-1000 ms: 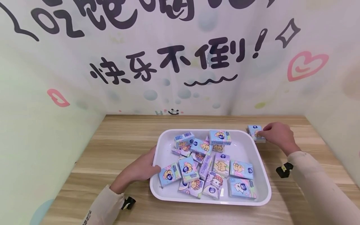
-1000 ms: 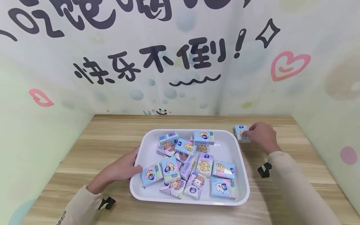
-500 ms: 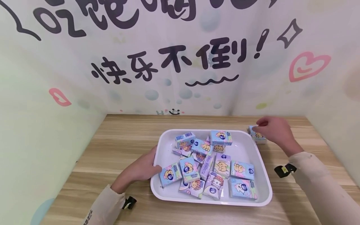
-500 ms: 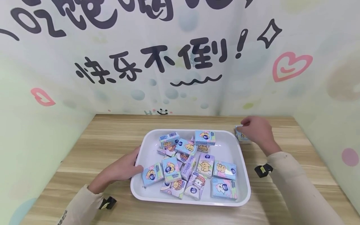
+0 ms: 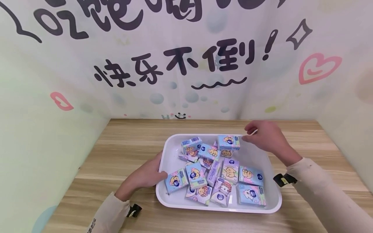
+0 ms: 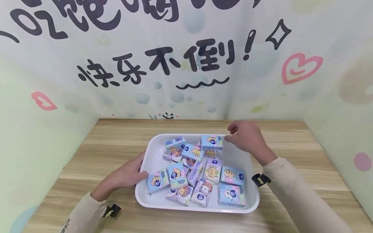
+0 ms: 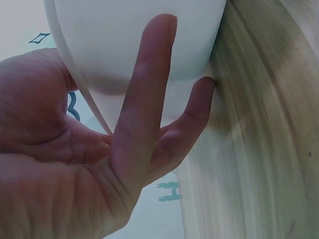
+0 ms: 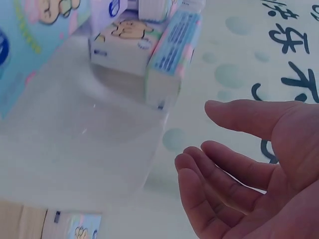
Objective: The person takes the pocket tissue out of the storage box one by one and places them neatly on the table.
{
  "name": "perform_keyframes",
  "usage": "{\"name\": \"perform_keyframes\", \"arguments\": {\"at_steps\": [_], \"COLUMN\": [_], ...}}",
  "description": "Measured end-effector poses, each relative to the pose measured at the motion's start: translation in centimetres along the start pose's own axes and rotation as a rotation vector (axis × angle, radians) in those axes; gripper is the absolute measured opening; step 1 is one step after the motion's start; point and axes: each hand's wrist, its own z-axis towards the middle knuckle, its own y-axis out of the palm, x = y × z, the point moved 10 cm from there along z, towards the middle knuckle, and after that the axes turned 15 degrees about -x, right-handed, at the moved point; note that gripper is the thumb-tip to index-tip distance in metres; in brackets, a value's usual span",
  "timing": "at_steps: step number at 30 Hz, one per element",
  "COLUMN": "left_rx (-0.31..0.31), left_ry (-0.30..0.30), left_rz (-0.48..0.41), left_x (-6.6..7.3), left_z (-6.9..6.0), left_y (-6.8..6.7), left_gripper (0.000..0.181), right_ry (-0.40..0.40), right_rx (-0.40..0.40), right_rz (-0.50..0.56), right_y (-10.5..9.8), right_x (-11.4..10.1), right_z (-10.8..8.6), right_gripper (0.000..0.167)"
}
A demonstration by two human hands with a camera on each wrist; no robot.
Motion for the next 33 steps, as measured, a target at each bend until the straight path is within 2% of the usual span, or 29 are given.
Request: {"name": "perform_keyframes", "arguments": {"at_steps": [8,21,26,33], "left_rx": [0.014,0.017,0.014,0.016], "left_ry": [-0.015,-0.001,0.009,0.016], "left_rz": [0.006,0.006,-0.002,0.001], "left_x": [-0.3,-0.1,0.1,0.1], "left_z": [0.1,0.0,0.0,0.0], "left_y": [0.0,0.0,0.0,0.0], "left_gripper": [0.093,0.093,0.094,0.094], "right_ry": [-0.062,-0.184,-0.203,-0.206], "right_rx": [-0.024,-0.058,-0.053,-0.088], "right_rz": [-0.021,-0.096,-0.094,-0.113], "right_y": [1.2,2.9,3.1,3.4], "right_x": [-2.3,-3.8,-4.0,-4.1], "right_z": [0.3,0.9,0.9,1.2], "right_gripper": [0.035,0.023,0.026,0.043]}}
